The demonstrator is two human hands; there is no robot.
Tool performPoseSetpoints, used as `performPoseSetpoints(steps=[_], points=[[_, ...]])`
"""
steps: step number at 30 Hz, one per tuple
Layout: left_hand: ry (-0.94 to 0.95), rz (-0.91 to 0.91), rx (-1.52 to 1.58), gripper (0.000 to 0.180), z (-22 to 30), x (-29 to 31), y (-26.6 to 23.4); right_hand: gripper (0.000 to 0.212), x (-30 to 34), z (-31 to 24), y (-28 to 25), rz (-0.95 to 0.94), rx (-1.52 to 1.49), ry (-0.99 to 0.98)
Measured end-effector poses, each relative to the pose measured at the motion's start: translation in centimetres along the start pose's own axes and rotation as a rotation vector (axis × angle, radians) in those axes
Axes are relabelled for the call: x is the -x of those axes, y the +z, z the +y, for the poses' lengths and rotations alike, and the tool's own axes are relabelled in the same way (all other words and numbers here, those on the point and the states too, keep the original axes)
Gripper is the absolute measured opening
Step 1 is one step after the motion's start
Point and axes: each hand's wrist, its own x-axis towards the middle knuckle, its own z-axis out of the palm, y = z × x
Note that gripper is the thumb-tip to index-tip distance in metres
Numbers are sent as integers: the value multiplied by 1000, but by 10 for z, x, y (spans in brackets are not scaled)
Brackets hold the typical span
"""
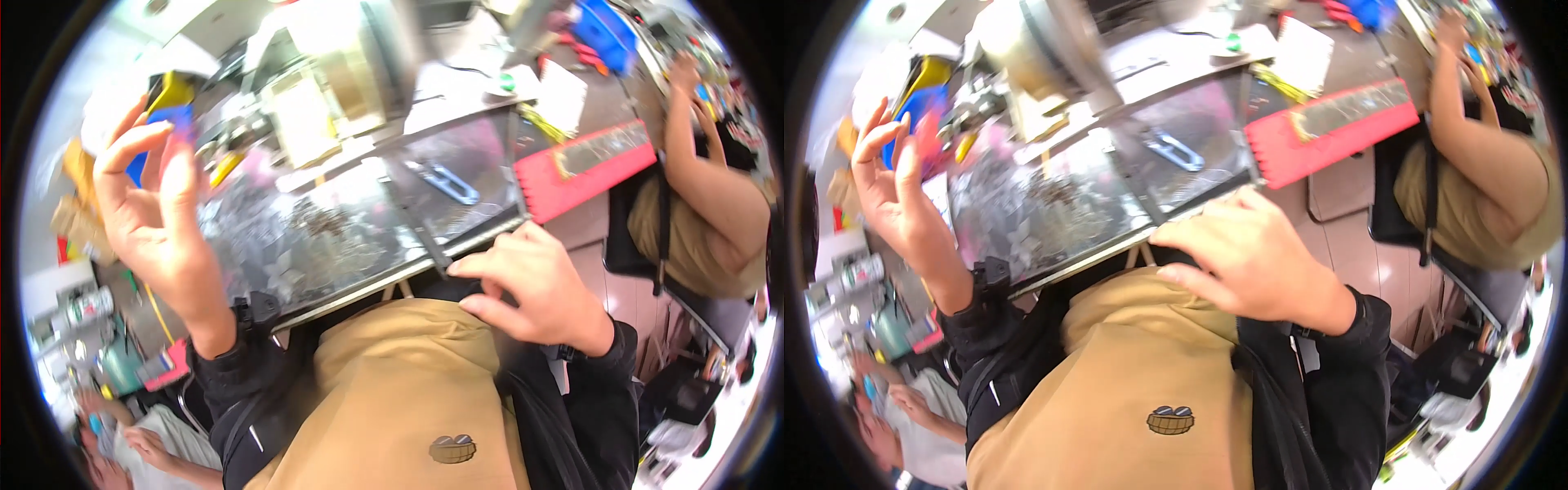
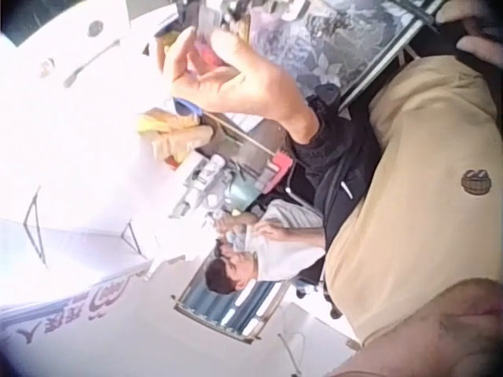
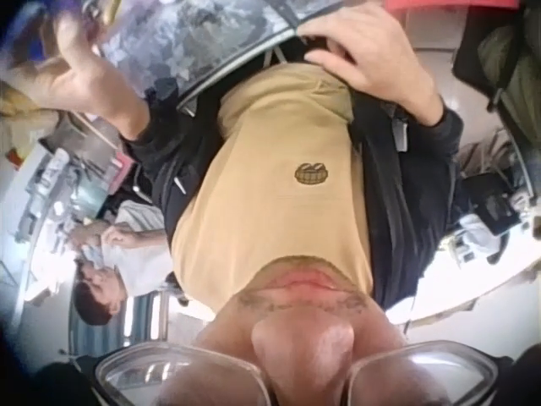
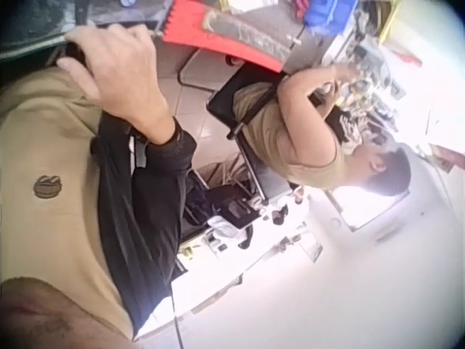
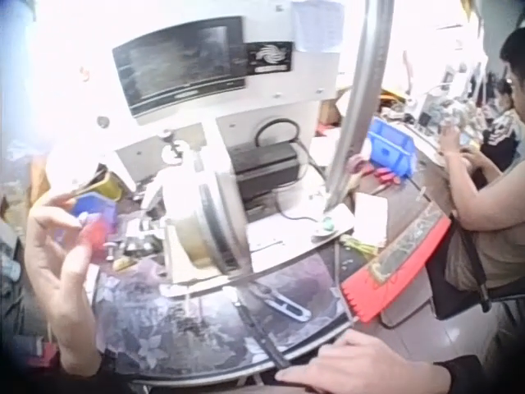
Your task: Assemble small mechanical or electronic components at a workbench using glue and tools.
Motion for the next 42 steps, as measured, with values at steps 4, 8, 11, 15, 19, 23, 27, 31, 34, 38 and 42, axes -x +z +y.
performPoseSetpoints(steps=[4, 8, 11, 15, 19, 23, 27, 31, 34, 38, 42], points=[[0, -61, -37, 24, -2, 10, -36, 38, -43, -11, 41, -105, 144, -196], [-161, -217, 56, 17, -11, 38, -64, 51, -73, -18, 69, -98, 219, -217], [-357, -396, 11, 13, -16, 66, -73, 54, -82, -17, 90, -106, 307, -229], [-403, -649, -86, 14, -28, 97, -85, 56, -85, -21, 110, -111, 350, -234], [-402, -745, -174, 17, -29, 112, -87, 51, -83, -32, 120, -155, 417, -277], [-379, -744, -187, 16, -34, 114, -87, 53, -83, -49, 127, -184, 331, -317], [-298, -723, -169, 14, -39, 111, -86, 56, -80, -50, 142, -181, 363, -272], [-255, -760, -207, 13, -40, 105, -85, 57, -81, -50, 143, -166, 338, -271], [-208, -804, -240, 14, -41, 101, -81, 56, -81, -48, 143, -158, 331, -274], [-98, -884, -273, 17, -41, 98, -76, 51, -79, -46, 145, -148, 316, -278], [-45, -944, -306, 20, -38, 95, -74, 48, -77, -45, 146, -119, 301, -278]])
